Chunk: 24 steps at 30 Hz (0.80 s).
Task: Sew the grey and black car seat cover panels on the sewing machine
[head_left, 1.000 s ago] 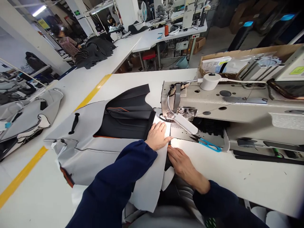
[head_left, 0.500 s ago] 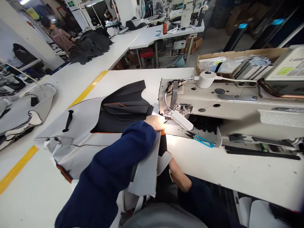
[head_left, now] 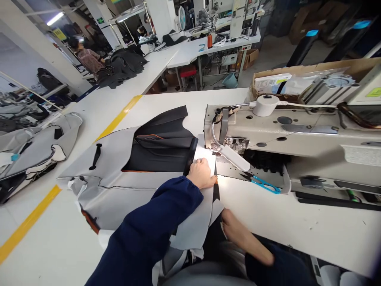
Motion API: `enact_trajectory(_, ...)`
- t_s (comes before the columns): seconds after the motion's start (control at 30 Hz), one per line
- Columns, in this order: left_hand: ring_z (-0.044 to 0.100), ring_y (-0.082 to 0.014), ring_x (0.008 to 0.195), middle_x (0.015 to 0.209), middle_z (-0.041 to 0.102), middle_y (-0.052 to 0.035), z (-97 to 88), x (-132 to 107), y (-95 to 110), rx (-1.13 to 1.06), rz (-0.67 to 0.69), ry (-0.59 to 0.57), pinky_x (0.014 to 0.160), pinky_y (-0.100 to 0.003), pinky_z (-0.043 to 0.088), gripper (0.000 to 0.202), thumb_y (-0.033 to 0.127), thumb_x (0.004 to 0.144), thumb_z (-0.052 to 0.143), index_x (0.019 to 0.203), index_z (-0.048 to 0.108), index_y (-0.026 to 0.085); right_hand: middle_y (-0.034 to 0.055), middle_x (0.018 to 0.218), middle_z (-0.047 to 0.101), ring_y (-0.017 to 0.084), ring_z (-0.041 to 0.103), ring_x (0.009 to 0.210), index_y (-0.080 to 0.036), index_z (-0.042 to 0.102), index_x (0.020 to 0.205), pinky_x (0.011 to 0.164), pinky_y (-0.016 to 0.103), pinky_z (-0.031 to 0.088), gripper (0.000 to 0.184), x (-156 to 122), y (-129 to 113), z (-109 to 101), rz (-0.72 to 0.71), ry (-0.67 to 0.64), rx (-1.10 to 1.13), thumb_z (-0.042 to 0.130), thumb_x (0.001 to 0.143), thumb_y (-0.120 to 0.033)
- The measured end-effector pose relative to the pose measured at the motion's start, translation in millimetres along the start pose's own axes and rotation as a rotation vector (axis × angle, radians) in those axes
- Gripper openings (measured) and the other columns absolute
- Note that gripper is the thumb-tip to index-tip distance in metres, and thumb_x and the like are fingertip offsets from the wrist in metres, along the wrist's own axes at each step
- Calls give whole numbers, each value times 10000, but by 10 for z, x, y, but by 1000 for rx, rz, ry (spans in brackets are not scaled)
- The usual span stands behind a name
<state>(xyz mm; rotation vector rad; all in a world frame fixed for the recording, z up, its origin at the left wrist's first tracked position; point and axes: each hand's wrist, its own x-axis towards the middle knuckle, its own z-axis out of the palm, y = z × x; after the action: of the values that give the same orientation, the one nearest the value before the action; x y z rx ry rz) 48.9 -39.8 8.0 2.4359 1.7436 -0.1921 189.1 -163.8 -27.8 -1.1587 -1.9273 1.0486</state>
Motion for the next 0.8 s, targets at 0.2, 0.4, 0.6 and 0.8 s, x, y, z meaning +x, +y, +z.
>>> enact_trajectory(0.2,523,-291,994,1121,506,-170,-209,4,30,-39,22,-109,806,-385,485,551,327,665,596,1144,538,60,165,1163,598,300,546,1101,-125,495,1304,937,496,447,468,70,371,-606,-535,-226,-686,541,847,-212)
enact_trajectory(0.4,483,-276,1050,1175,493,-124,-314,-483,46,-110,148,-134,757,-371,517,440,232,644,541,1076,536,153,128,1229,566,273,461,1203,-152,495,1336,1104,498,247,570,328,403,-459,-702,-487,-558,575,793,-308)
enact_trajectory(0.6,420,-288,1186,1276,463,-121,-188,-641,29,-139,144,-63,852,-398,516,442,197,700,471,1133,535,136,161,1075,659,276,553,1084,-116,646,1067,969,453,399,277,218,142,226,-662,-493,-682,484,844,-138)
enact_trajectory(0.8,232,-372,1358,1436,353,-172,-12,-721,118,-96,132,-64,1089,-519,322,620,230,723,487,1311,449,35,94,760,706,223,626,776,-148,694,823,748,353,476,227,93,27,478,-591,-567,-831,517,757,-24)
